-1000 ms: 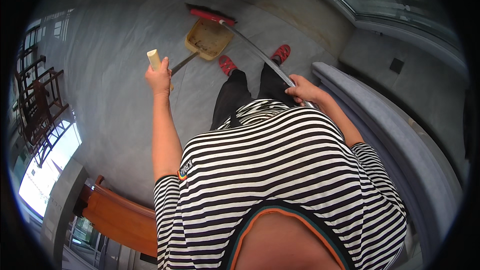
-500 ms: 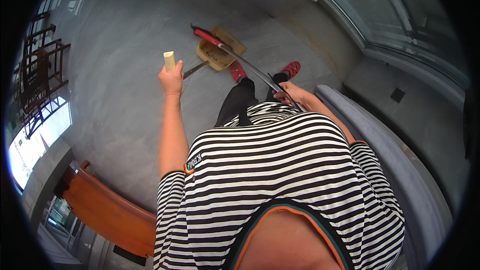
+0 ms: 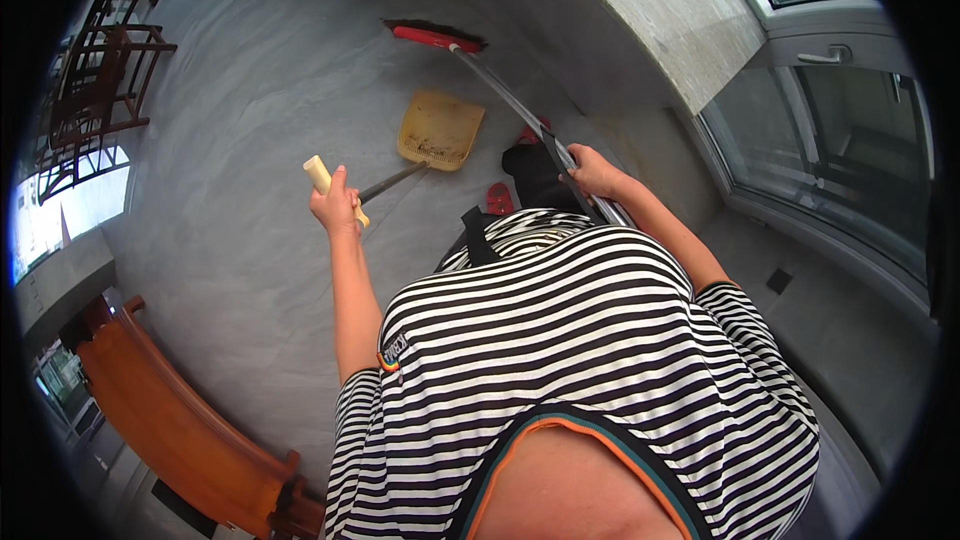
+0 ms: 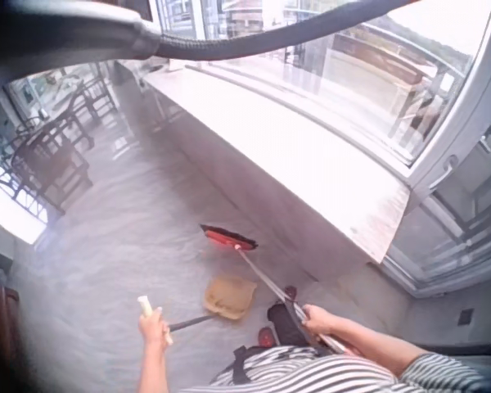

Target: The person sweeps a tiled floor using a red broom and a yellow dustpan. They move around furniture and sweep debris into the dustpan, then open a glass door to sweep the threshold area.

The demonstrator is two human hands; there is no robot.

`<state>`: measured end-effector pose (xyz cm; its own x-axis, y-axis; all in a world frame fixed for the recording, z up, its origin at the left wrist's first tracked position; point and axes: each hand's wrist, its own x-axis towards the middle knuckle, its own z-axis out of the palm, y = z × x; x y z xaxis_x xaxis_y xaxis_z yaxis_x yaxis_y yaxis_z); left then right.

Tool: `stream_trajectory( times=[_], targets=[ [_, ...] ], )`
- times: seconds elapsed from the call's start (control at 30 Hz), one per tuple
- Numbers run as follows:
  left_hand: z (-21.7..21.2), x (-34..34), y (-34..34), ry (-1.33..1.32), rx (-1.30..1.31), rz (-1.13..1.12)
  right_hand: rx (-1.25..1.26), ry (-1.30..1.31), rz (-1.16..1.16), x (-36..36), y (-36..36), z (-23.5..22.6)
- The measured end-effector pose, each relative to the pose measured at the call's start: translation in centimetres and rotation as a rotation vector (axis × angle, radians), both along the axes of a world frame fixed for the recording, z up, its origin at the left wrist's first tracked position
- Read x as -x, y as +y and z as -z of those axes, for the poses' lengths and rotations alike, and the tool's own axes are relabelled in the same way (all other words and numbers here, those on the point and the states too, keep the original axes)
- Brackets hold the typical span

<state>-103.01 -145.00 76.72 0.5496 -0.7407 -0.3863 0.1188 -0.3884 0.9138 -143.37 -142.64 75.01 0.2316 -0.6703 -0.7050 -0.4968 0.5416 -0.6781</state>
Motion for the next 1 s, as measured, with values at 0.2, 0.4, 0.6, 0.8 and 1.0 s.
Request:
stream_trajectory(
  times=[0.2, 0.4, 0.6, 0.8, 1.0],
  targets=[
    [-1.2, -1.9, -2.3, -0.007, 0.022, -0.199, -0.068, 0.055, -0.067, -1.9, -10.5, 1.0],
    [0.2, 2.6, -1.9, -0.053, 0.027, -0.485, -0.047, 0.050, -0.173, -0.3, -24.2, 8.2],
    [-1.7, 7.8, -7.4, -0.147, -0.025, -0.577, 0.130, 0.160, -0.378, -1.9, -42.4, 8.7],
    [-1.9, 11.1, -12.9, -0.177, -0.079, -0.589, 0.155, 0.298, -0.529, -1.7, -55.7, 11.8],
    [-2.8, 9.3, -16.6, -0.185, -0.080, -0.396, -0.049, 0.088, -0.248, 3.6, -52.4, 11.9]
  ],
)
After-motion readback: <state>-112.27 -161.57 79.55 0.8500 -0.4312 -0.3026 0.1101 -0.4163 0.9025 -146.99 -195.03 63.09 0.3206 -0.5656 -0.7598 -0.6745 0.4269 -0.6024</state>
